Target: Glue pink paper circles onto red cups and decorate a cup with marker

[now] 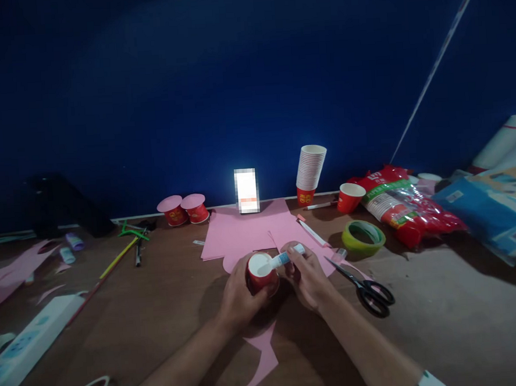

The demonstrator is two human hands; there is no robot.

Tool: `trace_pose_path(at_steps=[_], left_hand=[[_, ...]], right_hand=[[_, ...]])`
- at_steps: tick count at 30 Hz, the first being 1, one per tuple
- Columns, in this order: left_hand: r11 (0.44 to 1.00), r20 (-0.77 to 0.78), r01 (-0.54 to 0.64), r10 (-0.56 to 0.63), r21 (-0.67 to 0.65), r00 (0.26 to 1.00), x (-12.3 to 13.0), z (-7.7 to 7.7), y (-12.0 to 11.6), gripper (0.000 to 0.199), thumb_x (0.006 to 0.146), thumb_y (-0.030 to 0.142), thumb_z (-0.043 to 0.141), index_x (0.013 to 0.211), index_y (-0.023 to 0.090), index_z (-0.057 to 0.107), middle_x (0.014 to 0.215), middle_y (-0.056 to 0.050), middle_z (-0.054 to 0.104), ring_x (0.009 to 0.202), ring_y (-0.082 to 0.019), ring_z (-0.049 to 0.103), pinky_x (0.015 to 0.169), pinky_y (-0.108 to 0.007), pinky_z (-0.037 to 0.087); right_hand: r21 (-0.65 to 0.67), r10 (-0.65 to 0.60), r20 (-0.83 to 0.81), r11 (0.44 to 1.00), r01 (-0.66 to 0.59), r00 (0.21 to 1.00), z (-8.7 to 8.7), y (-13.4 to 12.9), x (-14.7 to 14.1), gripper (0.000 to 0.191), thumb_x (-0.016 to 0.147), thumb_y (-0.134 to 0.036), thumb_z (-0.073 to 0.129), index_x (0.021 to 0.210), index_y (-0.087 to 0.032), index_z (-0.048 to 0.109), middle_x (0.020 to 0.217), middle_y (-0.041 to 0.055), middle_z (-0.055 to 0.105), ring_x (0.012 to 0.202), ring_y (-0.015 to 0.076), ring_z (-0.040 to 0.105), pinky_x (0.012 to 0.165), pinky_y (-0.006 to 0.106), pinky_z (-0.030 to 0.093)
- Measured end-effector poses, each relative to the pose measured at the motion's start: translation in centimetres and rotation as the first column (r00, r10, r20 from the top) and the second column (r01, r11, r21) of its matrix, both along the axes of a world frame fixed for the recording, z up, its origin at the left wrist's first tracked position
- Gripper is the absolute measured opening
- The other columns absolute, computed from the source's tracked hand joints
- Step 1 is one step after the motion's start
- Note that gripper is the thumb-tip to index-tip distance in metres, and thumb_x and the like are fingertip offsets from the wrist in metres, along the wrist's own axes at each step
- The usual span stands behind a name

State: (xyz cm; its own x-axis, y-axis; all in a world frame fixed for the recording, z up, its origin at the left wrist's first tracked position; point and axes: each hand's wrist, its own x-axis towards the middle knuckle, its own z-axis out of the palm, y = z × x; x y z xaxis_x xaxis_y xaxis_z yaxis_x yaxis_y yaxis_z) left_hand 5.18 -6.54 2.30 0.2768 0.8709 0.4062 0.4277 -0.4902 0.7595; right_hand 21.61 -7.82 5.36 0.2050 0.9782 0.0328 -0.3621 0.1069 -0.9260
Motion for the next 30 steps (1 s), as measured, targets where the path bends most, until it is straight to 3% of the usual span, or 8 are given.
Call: trace_pose_path(at_steps=[10,15,20,25,30], left_hand=[[1.0,-0.029,-0.015,0.015,-0.004,0.999,-0.1,-0.3,0.1,0.057,0.069,0.027,0.069,0.121,0.022,0.047,0.117,-0.008,0.059,0.109,-0.025,0.054,0.093,-0.04,0.043],[0.999,-0.043,-0.015,0.013,-0.041,0.999,-0.2,-0.1,-0.2,0.057,0.07,0.029,0.069,0.122,0.022,0.046,0.117,-0.008,0.059,0.108,-0.025,0.054,0.093,-0.04,0.043],[0.999,-0.035,-0.01,0.008,-0.042,0.999,-0.1,0.2,-0.1,0.056,0.07,0.029,0.068,0.122,0.023,0.047,0.116,-0.007,0.06,0.107,-0.025,0.055,0.092,-0.04,0.044],[1.0,-0.016,-0.013,0.012,-0.027,1.0,-0.2,-0.2,0.0,0.057,0.069,0.029,0.069,0.121,0.022,0.048,0.116,-0.008,0.06,0.107,-0.026,0.055,0.091,-0.04,0.045],[1.0,0.002,-0.009,0.009,-0.029,1.0,-0.4,-0.3,-0.1,0.058,0.069,0.031,0.069,0.123,0.021,0.047,0.118,-0.009,0.059,0.108,-0.026,0.055,0.091,-0.042,0.044]], right_hand=[[-0.049,-0.045,-0.082,0.998,0.041,0.996,-0.3,0.2,0.8,0.033,0.061,-0.039,0.081,0.059,-0.019,0.055,0.055,-0.0064,0.043,0.048,0.0072,0.034,0.042,0.019,0.03],[-0.118,-0.026,-0.181,0.993,0.004,0.983,-0.2,0.1,0.6,0.031,0.068,-0.041,0.074,0.062,-0.018,0.054,0.05,-0.0088,0.035,0.042,0.0048,0.025,0.037,0.016,0.022],[-0.176,0.079,-0.358,0.973,-0.15,0.93,0.8,0.1,0.0,0.026,0.066,-0.037,0.077,0.07,-0.017,0.061,0.053,-0.0061,0.046,0.047,0.0061,0.04,0.041,0.016,0.034],[-0.114,0.08,-0.342,0.985,-0.127,0.936,0.9,0.4,0.8,0.028,0.07,-0.033,0.076,0.093,-0.021,0.064,0.058,-0.0054,0.055,0.048,0.0064,0.044,0.044,0.015,0.038],[-0.142,0.04,-0.42,0.984,-0.109,0.906,0.2,0.6,2.4,0.029,0.073,-0.038,0.071,0.097,-0.023,0.062,0.066,-0.0022,0.062,0.052,0.0088,0.051,0.047,0.017,0.043]])
